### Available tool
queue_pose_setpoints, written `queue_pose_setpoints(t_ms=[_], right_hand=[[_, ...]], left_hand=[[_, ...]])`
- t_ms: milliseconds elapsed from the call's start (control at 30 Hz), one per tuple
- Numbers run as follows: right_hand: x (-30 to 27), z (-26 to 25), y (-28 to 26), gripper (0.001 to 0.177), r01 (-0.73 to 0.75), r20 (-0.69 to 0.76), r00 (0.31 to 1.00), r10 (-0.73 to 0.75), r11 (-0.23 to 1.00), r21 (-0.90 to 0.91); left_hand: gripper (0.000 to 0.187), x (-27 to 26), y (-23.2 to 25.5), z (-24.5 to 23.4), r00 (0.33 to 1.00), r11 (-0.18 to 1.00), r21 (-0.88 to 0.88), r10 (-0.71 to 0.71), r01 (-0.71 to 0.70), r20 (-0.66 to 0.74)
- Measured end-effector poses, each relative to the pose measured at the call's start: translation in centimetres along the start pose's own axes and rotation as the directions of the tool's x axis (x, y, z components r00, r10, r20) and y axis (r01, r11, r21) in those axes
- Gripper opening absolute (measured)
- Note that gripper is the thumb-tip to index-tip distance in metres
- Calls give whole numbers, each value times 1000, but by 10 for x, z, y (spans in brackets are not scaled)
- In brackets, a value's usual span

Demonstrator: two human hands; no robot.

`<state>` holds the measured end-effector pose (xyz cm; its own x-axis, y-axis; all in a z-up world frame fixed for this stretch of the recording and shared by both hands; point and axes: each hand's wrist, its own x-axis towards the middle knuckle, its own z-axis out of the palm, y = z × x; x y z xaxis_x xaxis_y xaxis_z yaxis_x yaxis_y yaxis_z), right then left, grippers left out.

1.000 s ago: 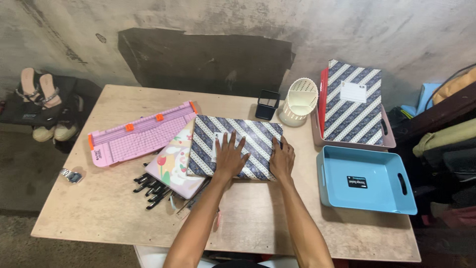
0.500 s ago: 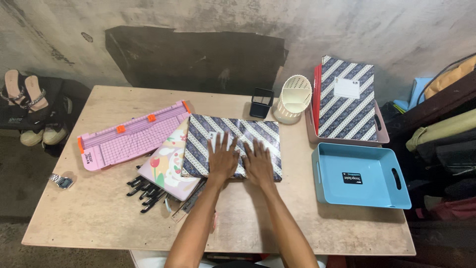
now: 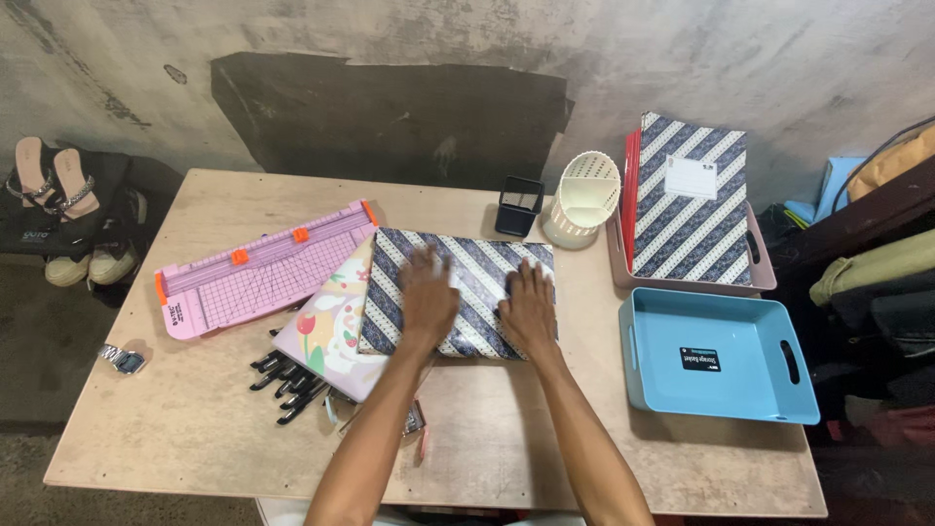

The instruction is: The person organizes stationery items on a table by flipping through notebooks, rearranging a small spiral pad, and placing items into a blue storage bin.

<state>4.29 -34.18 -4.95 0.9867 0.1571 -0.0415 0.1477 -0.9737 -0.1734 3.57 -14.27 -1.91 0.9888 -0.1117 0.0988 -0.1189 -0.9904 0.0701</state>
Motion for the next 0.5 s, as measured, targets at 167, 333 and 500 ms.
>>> queue_pose_setpoints(t_ms=[167, 333, 500], right_hand=[[31, 20, -14, 58, 227, -157, 966, -205, 964, 142], [35, 12, -7, 56, 246, -125, 966, -226, 954, 170], [47, 1, 9, 65, 147, -11, 989, -147, 985, 94]], left_hand=[[63, 22, 22, 12, 986, 978, -167, 138, -121, 89], [61, 20, 21, 0, 995, 991, -124, 60, -49, 82], [69, 27, 9, -32, 953, 994, -93, -35, 66, 302]])
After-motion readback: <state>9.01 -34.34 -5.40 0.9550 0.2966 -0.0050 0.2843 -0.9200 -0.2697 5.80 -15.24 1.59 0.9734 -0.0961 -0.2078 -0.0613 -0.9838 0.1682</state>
